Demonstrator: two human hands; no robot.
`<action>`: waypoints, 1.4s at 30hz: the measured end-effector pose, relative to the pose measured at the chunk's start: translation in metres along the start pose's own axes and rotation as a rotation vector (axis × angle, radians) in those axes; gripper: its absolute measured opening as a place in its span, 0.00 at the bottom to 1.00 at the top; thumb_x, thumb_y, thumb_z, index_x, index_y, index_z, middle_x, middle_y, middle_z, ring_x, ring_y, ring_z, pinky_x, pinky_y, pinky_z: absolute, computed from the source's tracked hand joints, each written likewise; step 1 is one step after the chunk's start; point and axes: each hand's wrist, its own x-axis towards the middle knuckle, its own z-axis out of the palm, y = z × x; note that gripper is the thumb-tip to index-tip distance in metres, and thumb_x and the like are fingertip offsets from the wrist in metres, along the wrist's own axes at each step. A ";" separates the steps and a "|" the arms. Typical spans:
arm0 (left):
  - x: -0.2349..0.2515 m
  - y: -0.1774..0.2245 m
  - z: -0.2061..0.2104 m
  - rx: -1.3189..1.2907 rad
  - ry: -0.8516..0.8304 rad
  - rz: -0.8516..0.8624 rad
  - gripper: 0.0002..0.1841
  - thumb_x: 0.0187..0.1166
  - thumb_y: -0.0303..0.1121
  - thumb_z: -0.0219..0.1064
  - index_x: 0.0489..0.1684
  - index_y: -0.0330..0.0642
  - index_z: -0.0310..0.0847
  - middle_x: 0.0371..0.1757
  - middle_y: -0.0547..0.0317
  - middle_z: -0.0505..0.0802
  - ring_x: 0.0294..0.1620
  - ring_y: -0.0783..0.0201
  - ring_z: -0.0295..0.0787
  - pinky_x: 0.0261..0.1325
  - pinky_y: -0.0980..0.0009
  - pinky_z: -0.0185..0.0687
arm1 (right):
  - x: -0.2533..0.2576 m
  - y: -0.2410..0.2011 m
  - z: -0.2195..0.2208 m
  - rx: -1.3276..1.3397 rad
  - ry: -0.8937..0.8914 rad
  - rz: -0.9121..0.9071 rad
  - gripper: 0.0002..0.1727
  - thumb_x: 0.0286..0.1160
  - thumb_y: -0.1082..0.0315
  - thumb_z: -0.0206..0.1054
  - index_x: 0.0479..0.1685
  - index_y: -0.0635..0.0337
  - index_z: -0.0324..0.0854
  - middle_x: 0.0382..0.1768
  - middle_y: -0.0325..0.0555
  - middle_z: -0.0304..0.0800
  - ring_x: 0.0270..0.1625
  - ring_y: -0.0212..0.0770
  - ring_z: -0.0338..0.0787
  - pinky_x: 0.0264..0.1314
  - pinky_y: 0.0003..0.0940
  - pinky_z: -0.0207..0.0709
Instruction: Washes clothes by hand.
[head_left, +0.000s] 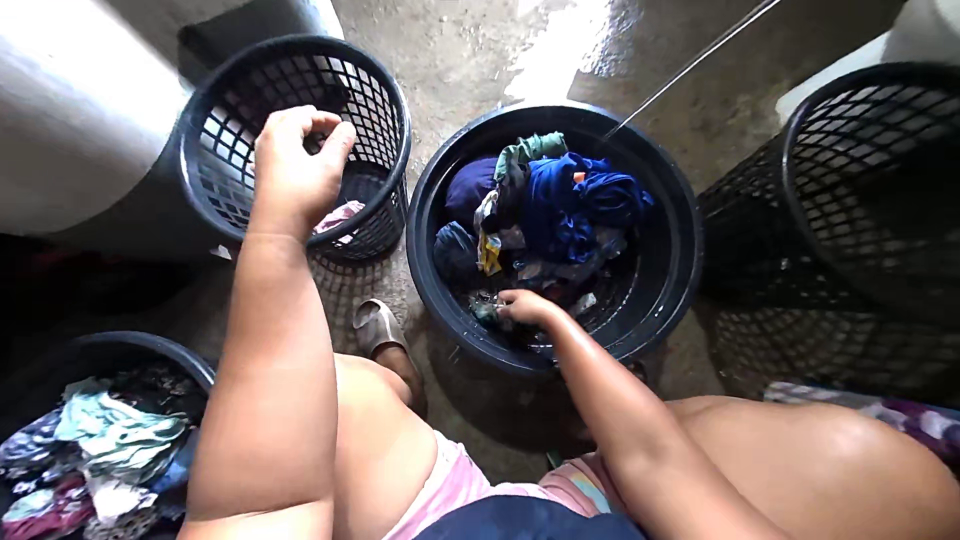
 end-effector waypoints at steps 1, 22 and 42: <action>-0.001 0.003 0.000 -0.018 -0.004 -0.008 0.21 0.88 0.48 0.59 0.66 0.43 0.85 0.77 0.48 0.82 0.82 0.59 0.73 0.84 0.57 0.63 | -0.015 -0.010 -0.018 0.048 0.011 -0.076 0.13 0.89 0.64 0.61 0.59 0.63 0.84 0.56 0.64 0.88 0.62 0.58 0.86 0.68 0.62 0.75; -0.028 0.049 0.077 0.199 -0.507 0.199 0.22 0.89 0.48 0.60 0.70 0.44 0.84 0.71 0.43 0.86 0.81 0.41 0.74 0.84 0.21 0.36 | 0.016 0.021 0.005 0.114 0.019 0.213 0.24 0.92 0.59 0.56 0.72 0.69 0.80 0.73 0.68 0.81 0.78 0.61 0.79 0.82 0.62 0.66; -0.079 0.096 0.135 -0.747 -0.836 0.056 0.31 0.72 0.23 0.75 0.78 0.38 0.71 0.62 0.48 0.90 0.56 0.63 0.92 0.63 0.64 0.89 | -0.149 -0.071 -0.078 0.440 0.688 -0.667 0.10 0.74 0.73 0.72 0.49 0.53 0.95 0.48 0.42 0.82 0.51 0.33 0.82 0.54 0.28 0.79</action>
